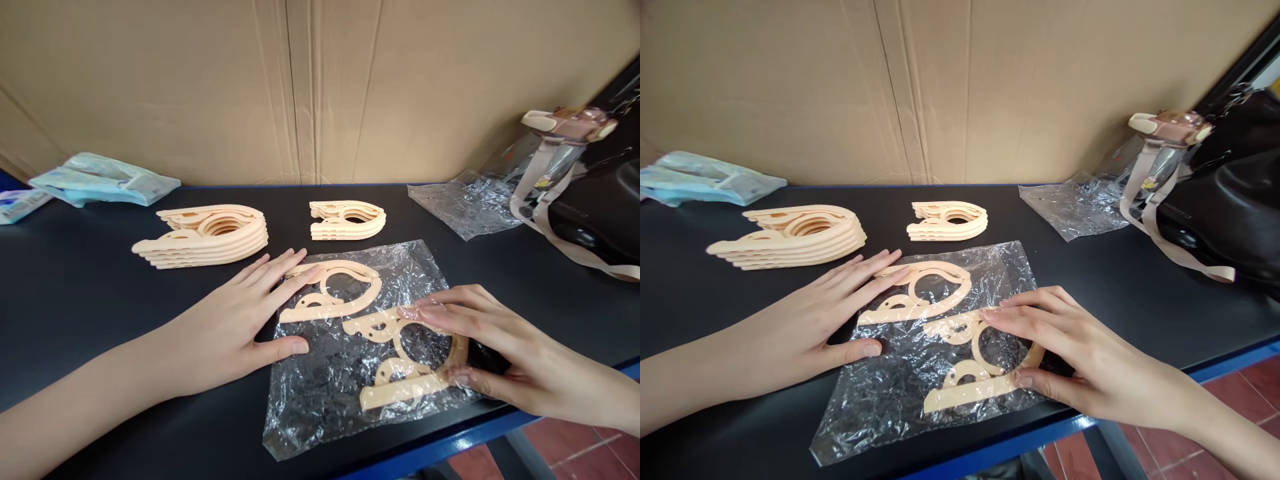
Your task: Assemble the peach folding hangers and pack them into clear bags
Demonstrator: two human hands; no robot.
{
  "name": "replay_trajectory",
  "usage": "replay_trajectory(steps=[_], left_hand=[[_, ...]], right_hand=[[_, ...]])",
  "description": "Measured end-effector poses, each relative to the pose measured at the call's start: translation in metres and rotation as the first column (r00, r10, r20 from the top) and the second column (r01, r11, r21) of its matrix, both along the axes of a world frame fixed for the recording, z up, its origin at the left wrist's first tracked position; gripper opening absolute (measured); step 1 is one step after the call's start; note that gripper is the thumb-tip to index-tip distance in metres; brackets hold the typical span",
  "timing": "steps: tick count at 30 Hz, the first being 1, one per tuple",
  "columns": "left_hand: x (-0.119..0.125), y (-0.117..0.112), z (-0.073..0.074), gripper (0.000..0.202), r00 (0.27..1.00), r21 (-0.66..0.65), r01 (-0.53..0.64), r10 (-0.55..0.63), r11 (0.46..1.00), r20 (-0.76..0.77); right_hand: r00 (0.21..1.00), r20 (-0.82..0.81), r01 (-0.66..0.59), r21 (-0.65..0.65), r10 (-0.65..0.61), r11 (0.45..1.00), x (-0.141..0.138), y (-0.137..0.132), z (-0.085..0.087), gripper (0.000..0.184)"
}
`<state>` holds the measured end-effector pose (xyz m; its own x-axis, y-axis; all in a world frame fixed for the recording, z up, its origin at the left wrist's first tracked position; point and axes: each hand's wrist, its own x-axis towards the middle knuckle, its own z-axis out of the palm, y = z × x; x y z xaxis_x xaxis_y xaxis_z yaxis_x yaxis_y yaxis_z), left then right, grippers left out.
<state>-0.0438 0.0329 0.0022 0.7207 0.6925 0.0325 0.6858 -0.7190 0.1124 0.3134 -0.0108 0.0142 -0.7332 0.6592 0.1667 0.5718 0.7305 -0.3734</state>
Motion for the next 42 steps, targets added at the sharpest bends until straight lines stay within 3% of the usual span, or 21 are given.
replay_trajectory(steps=[9,14,20,27,34,42], left_hand=[[0.000,0.001,-0.001,0.079,1.000,-0.008,0.006,-0.006,1.000,0.009],[0.000,0.000,0.000,0.079,1.000,-0.010,-0.004,0.003,1.000,-0.001],[0.000,0.001,0.001,0.079,1.000,0.002,0.004,-0.004,1.000,0.000],[-0.001,0.000,0.000,0.079,1.000,0.000,-0.008,0.008,1.000,0.005],[0.000,0.000,0.000,0.081,1.000,-0.002,-0.004,0.004,1.000,0.003],[-0.002,-0.001,-0.002,0.079,0.998,0.009,0.017,-0.018,1.000,0.057]], right_hand=[[0.968,0.221,-0.136,0.074,0.117,0.988,-0.001,0.005,0.002,0.068],[0.967,0.215,-0.171,0.167,0.133,0.971,-0.003,0.000,-0.001,0.071],[0.994,0.096,-0.047,0.046,0.043,0.998,0.008,0.001,0.001,0.068],[0.982,0.036,0.187,-0.043,-0.186,0.981,0.032,0.005,0.003,0.070],[0.975,-0.038,0.218,-0.059,-0.220,0.974,0.016,0.002,-0.005,0.062],[0.977,-0.049,0.207,0.022,-0.206,0.978,-0.009,-0.007,-0.009,0.061]])
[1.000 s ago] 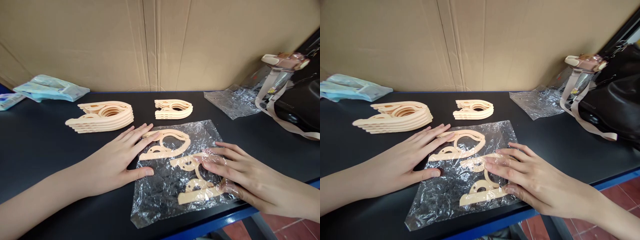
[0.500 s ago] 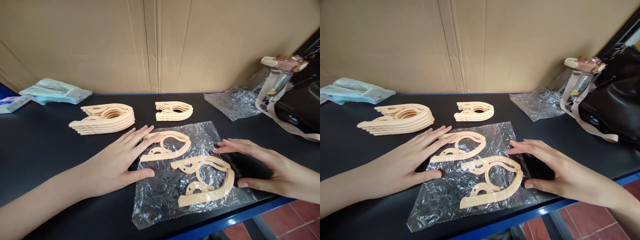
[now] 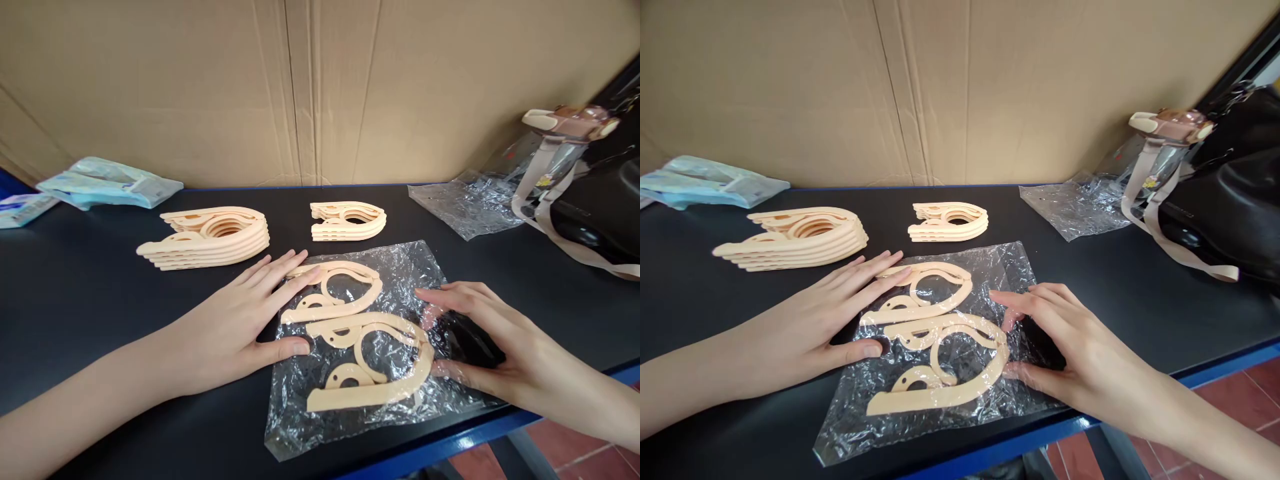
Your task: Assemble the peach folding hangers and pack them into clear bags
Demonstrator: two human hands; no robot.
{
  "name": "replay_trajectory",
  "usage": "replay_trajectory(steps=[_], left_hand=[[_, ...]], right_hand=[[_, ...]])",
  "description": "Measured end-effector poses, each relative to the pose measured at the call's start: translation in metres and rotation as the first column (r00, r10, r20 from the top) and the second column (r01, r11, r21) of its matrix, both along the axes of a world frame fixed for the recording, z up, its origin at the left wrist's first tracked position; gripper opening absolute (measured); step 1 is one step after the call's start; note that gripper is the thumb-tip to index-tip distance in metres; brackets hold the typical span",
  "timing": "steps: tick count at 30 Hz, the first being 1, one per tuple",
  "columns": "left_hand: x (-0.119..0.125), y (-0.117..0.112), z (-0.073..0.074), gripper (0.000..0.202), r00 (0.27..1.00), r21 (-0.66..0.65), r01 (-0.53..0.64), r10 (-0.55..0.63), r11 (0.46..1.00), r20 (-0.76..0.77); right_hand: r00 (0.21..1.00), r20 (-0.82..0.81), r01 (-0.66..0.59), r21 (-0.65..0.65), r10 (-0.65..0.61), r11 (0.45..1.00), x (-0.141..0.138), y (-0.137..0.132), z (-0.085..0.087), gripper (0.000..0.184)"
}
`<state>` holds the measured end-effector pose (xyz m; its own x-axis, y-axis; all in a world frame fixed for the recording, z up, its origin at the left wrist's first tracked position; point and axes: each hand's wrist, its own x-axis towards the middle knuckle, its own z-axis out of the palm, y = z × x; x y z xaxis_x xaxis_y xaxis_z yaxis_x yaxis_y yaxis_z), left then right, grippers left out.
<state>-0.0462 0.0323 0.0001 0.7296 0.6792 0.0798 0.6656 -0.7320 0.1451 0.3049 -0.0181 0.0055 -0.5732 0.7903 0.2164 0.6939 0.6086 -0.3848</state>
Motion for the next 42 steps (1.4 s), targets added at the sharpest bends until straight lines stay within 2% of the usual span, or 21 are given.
replay_trajectory(steps=[7,11,16,26,32,39,42], left_hand=[[0.000,0.000,0.001,0.080,1.000,-0.014,0.006,-0.005,1.000,0.018],[0.002,-0.001,0.002,0.077,1.000,-0.020,-0.006,0.006,1.000,-0.004],[0.004,-0.002,0.003,0.074,1.000,-0.018,-0.019,0.019,1.000,-0.007],[0.004,-0.002,0.004,0.077,1.000,-0.048,-0.023,0.023,0.999,0.000],[0.005,-0.004,0.004,0.077,0.999,-0.034,-0.034,0.035,0.999,0.041],[0.005,-0.003,0.004,0.078,0.999,-0.036,-0.025,0.026,0.999,0.023],[0.005,-0.003,0.004,0.079,0.999,-0.047,-0.024,0.025,0.999,0.024]], right_hand=[[0.997,-0.075,0.006,0.013,-0.005,1.000,-0.012,-0.005,-0.001,0.056],[0.992,-0.122,-0.029,-0.020,0.027,0.999,-0.008,-0.004,-0.001,0.056],[0.988,-0.150,-0.030,0.033,0.035,0.999,0.000,-0.003,-0.004,0.060],[0.977,-0.171,-0.148,-0.137,0.124,0.979,0.007,-0.004,-0.001,0.061],[0.981,-0.154,-0.148,-0.208,0.117,0.967,0.005,-0.004,0.002,0.063],[0.986,-0.099,-0.153,-0.229,0.133,0.961,0.007,-0.005,0.006,0.065],[0.989,-0.096,-0.131,-0.190,0.115,0.973,0.006,-0.005,0.007,0.065]])
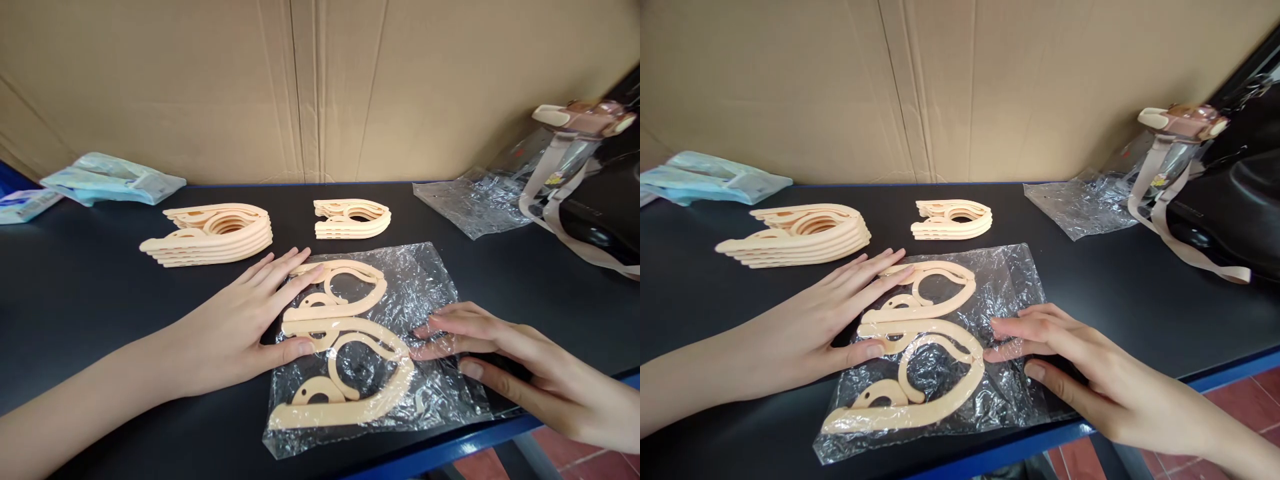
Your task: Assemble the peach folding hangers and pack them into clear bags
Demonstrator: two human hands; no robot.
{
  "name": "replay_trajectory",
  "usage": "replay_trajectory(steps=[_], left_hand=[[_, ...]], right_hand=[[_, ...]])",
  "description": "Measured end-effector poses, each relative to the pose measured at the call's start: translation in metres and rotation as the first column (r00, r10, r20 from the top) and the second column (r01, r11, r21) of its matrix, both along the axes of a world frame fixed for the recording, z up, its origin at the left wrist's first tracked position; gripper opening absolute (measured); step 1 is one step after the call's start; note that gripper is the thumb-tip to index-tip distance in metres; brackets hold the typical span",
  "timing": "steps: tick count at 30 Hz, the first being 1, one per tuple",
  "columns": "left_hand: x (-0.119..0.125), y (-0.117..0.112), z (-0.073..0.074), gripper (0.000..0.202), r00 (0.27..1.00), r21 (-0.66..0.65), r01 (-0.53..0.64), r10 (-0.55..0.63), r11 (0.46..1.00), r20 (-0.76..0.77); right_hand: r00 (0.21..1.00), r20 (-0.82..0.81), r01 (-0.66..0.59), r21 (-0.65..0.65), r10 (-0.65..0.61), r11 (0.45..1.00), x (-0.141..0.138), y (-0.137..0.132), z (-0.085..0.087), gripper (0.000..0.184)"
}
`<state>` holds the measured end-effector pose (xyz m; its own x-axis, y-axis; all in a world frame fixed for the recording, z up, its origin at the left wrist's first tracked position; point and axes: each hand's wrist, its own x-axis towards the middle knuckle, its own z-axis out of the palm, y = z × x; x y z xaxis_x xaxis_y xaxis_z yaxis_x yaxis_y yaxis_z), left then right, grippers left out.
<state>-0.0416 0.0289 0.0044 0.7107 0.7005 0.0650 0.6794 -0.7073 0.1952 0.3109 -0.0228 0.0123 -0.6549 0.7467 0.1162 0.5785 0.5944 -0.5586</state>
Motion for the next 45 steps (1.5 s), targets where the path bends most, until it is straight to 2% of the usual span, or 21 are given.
replay_trajectory(steps=[2,5,8,10,12,14,16,19,23,31,36,41,43,45], left_hand=[[-0.001,0.000,0.000,0.079,1.000,-0.007,0.006,-0.006,1.000,-0.002],[-0.001,0.001,0.000,0.078,1.000,-0.009,0.006,-0.006,1.000,-0.008],[-0.001,0.002,0.000,0.079,1.000,-0.010,0.011,-0.011,1.000,-0.012],[-0.001,0.002,0.000,0.080,1.000,-0.010,0.012,-0.012,1.000,-0.017],[-0.001,0.002,0.000,0.080,1.000,-0.012,0.009,-0.010,1.000,-0.028],[-0.001,0.002,0.000,0.080,0.999,-0.010,0.012,-0.012,1.000,-0.035],[-0.001,0.001,0.000,0.081,1.000,0.002,0.009,-0.009,1.000,-0.029],[0.001,-0.002,0.000,0.077,1.000,0.025,-0.021,0.021,0.999,0.002],[0.003,-0.005,-0.001,0.074,0.999,0.040,-0.041,0.040,0.998,0.025],[0.002,-0.007,-0.002,0.075,0.999,0.059,-0.049,0.049,0.997,0.012],[0.002,-0.007,-0.002,0.074,0.998,0.039,-0.047,0.046,0.998,0.032],[0.001,-0.006,-0.002,0.075,0.998,0.040,-0.046,0.044,0.998,0.038],[0.000,-0.004,-0.002,0.076,0.999,0.038,-0.030,0.028,0.999,0.031],[-0.002,-0.002,-0.002,0.079,1.000,0.026,0.005,-0.006,1.000,0.019]], right_hand=[[0.998,-0.010,0.055,0.045,-0.055,0.997,-0.001,0.001,0.001,0.053],[0.985,-0.028,0.174,0.132,-0.172,0.976,-0.001,0.008,0.004,0.021],[0.952,-0.079,0.307,0.266,-0.297,0.914,0.002,0.024,0.011,0.016],[0.935,-0.108,0.353,0.350,-0.337,0.868,0.001,0.040,0.017,0.023],[0.953,-0.109,0.302,0.442,-0.283,0.845,-0.004,0.061,0.023,0.033],[0.984,-0.054,0.174,0.476,-0.168,0.862,-0.013,0.086,0.028,0.036],[0.994,0.022,0.081,0.463,-0.103,0.882,-0.023,0.112,0.031,0.044],[0.995,0.094,-0.026,0.431,-0.017,0.902,-0.037,0.145,0.029,0.066],[0.989,0.149,-0.072,0.359,0.019,0.931,-0.052,0.168,0.026,0.082],[0.990,0.141,-0.060,0.284,0.021,0.957,-0.062,0.187,0.018,0.091],[0.996,0.091,-0.026,0.308,-0.002,0.951,-0.060,0.188,0.019,0.092],[0.990,0.130,0.004,0.410,-0.062,0.912,-0.044,0.164,0.034,0.089],[0.982,0.163,0.012,0.431,-0.091,0.902,-0.030,0.149,0.040,0.086],[0.967,0.192,0.052,0.497,-0.168,0.866,-0.013,0.132,0.043,0.081]])
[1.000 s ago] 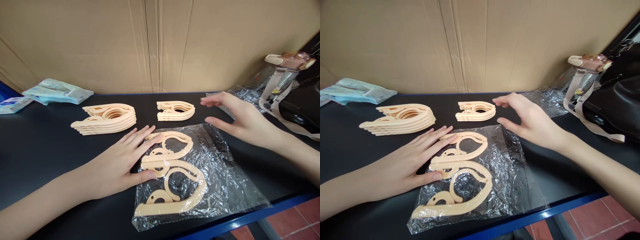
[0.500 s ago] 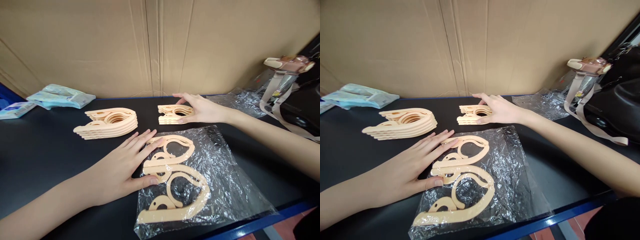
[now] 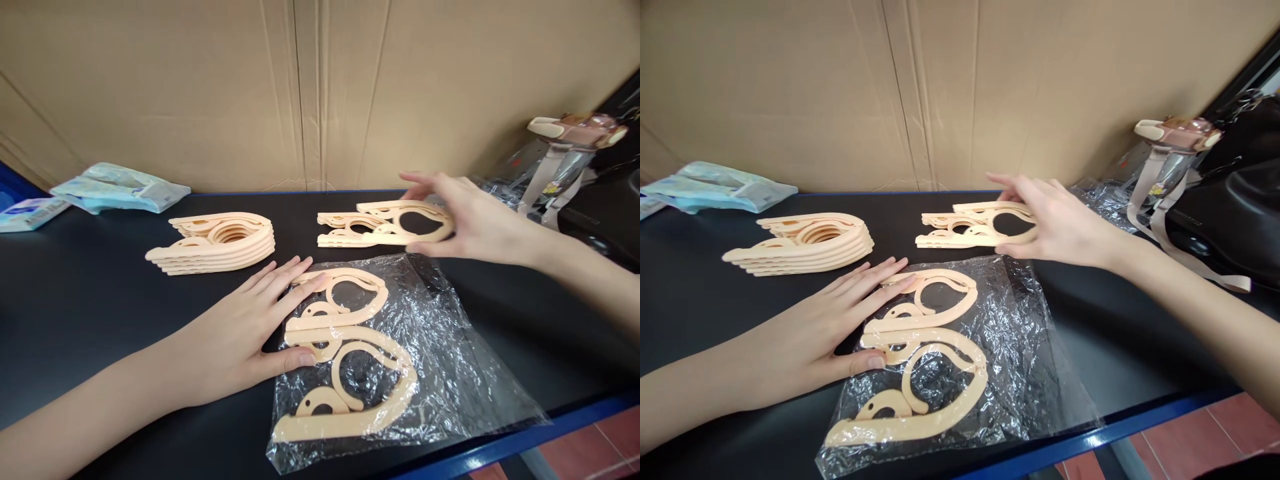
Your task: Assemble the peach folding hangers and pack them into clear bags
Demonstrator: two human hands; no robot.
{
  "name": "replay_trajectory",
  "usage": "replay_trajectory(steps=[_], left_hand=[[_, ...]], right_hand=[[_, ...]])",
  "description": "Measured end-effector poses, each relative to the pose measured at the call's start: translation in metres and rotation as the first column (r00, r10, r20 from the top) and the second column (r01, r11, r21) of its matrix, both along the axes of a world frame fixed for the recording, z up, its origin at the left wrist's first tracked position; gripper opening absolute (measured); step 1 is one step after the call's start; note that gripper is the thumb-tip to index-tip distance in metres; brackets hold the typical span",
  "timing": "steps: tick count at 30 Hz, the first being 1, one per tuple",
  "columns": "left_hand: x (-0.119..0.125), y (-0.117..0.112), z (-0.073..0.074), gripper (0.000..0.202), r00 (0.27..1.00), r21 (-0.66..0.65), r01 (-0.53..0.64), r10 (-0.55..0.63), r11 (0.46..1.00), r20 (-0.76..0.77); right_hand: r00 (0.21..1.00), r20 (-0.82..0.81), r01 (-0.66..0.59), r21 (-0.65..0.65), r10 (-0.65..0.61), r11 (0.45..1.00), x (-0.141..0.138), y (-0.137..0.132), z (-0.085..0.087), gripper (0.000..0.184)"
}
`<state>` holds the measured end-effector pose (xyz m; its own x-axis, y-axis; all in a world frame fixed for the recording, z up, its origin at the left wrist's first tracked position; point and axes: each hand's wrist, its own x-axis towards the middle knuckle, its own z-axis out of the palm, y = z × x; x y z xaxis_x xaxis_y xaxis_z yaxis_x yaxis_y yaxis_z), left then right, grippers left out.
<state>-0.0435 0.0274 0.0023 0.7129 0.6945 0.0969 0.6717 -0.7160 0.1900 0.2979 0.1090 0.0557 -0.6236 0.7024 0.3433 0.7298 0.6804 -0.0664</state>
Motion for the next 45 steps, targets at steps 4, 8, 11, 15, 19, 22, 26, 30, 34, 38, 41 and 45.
replay_trajectory(steps=[4,8,11,15,19,22,26,30,34,38,41,45], left_hand=[[-0.003,0.004,0.000,0.082,0.999,-0.011,0.025,-0.025,1.000,-0.023],[-0.001,0.004,-0.001,0.081,0.999,-0.008,0.015,-0.015,1.000,-0.031],[0.000,0.004,-0.002,0.080,1.000,0.002,0.013,-0.013,1.000,-0.007],[-0.001,0.004,-0.002,0.081,1.000,0.007,0.003,-0.003,1.000,-0.022],[-0.002,0.004,-0.001,0.082,0.999,0.015,0.016,-0.015,1.000,-0.051],[-0.002,0.003,0.000,0.083,0.999,0.019,0.015,-0.014,1.000,-0.049],[-0.002,0.003,-0.001,0.083,0.999,0.017,0.016,-0.015,1.000,-0.041],[-0.003,0.003,-0.004,0.087,1.000,0.003,0.002,-0.002,1.000,-0.016],[-0.004,0.003,-0.006,0.092,1.000,-0.032,-0.007,0.007,0.999,0.024],[-0.002,0.003,-0.002,0.093,1.000,-0.079,-0.020,0.020,0.997,0.003],[-0.001,0.003,0.000,0.097,0.999,-0.092,-0.045,0.045,0.995,-0.001],[-0.001,0.003,-0.002,0.103,0.997,-0.076,-0.073,0.074,0.994,0.013]], right_hand=[[0.994,0.063,0.075,0.121,-0.083,0.990,0.040,-0.035,0.001,0.074],[0.986,0.115,0.099,0.150,-0.117,0.984,0.069,-0.066,-0.005,0.074],[0.986,0.123,0.101,0.082,-0.111,0.991,0.073,-0.082,-0.015,0.070],[0.991,0.100,0.091,-0.028,-0.088,0.995,0.059,-0.092,-0.027,0.076],[0.999,0.032,0.038,-0.095,-0.035,0.995,0.041,-0.089,-0.031,0.080],[1.000,-0.022,-0.004,-0.109,0.002,0.994,0.029,-0.083,-0.034,0.075],[0.996,-0.083,-0.044,-0.125,0.033,0.991,0.014,-0.075,-0.044,0.073],[0.994,-0.087,-0.074,-0.099,0.065,0.992,0.003,-0.071,-0.053,0.069],[0.996,-0.062,-0.066,-0.134,0.059,0.989,0.009,-0.074,-0.047,0.082],[1.000,-0.002,0.005,-0.183,-0.006,0.983,0.023,-0.076,-0.039,0.085],[0.999,-0.034,0.013,-0.194,-0.021,0.981,0.027,-0.076,-0.038,0.078],[0.995,-0.099,-0.016,-0.186,-0.003,0.982,0.019,-0.076,-0.041,0.075]])
